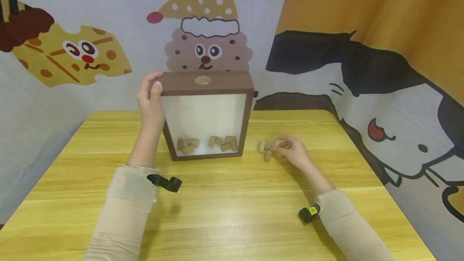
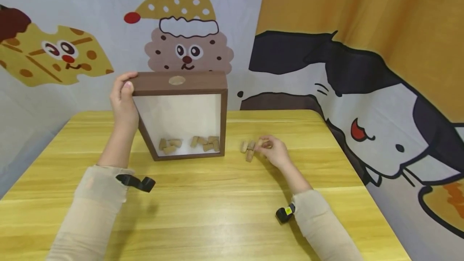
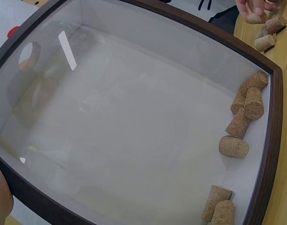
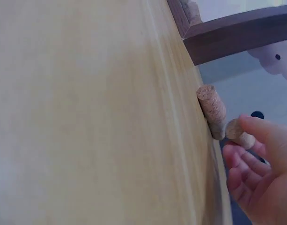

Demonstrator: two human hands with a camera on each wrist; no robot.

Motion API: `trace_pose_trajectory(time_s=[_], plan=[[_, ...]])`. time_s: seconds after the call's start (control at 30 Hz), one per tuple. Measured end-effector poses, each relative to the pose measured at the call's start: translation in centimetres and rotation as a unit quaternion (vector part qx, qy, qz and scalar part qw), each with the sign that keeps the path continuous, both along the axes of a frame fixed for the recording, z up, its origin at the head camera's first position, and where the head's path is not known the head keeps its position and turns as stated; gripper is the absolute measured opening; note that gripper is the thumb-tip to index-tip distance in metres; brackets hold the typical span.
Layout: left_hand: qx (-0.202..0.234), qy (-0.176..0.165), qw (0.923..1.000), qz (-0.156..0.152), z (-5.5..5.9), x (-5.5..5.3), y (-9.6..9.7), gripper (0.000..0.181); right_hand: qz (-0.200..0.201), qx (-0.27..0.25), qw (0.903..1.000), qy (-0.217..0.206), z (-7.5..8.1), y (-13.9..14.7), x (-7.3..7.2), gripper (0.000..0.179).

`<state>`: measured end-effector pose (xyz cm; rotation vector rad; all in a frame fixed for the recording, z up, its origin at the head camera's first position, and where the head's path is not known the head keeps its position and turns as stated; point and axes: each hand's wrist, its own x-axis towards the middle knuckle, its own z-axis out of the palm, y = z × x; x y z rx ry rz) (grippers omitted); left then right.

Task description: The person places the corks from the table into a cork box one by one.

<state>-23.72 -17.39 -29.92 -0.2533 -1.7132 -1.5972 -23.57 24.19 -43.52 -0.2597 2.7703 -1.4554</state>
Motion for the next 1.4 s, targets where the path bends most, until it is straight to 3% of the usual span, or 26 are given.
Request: trace_pose_trajectory(time_s=[0.13,0.3,0.63,0.77,1.0,1.13,1.4], plan=[[-0.001,-0.001,1.0000,-0.003,0.1,-0.1,0.1,0.050,-0.010,-0.018,0.9996,0.021,1.2,-0.5,0.5,0.047],[-0.004,-0.003,1.0000,0.000,0.2,0.0,0.1,0.050,-0.009,-0.025,0.9975,0.065,3.8,-1.9,1.5,0.043],[-0.004,-0.009,0.9999,-0.004,0.3,0.0,0.0,0.049,0.053,-0.082,0.9843,0.147,9.7,-5.2,3.5,0.040],[-0.003,-0.010,0.9999,-0.006,0.2,0.0,0.1,0.050,0.083,-0.099,0.9742,0.185,11.8,-6.5,4.4,0.040],[-0.003,-0.004,1.0000,0.004,0.2,0.0,0.1,0.051,0.150,-0.135,0.9468,0.251,16.1,-9.2,5.7,0.039],[-0.003,-0.008,1.0000,0.003,0.3,0.0,0.0,0.049,0.175,-0.143,0.9348,0.274,18.5,-10.9,5.9,0.039],[-0.006,-0.019,0.9998,-0.001,0.2,0.2,-0.1,0.045,0.191,-0.156,0.9303,0.272,21.7,-13.9,4.5,0.037]])
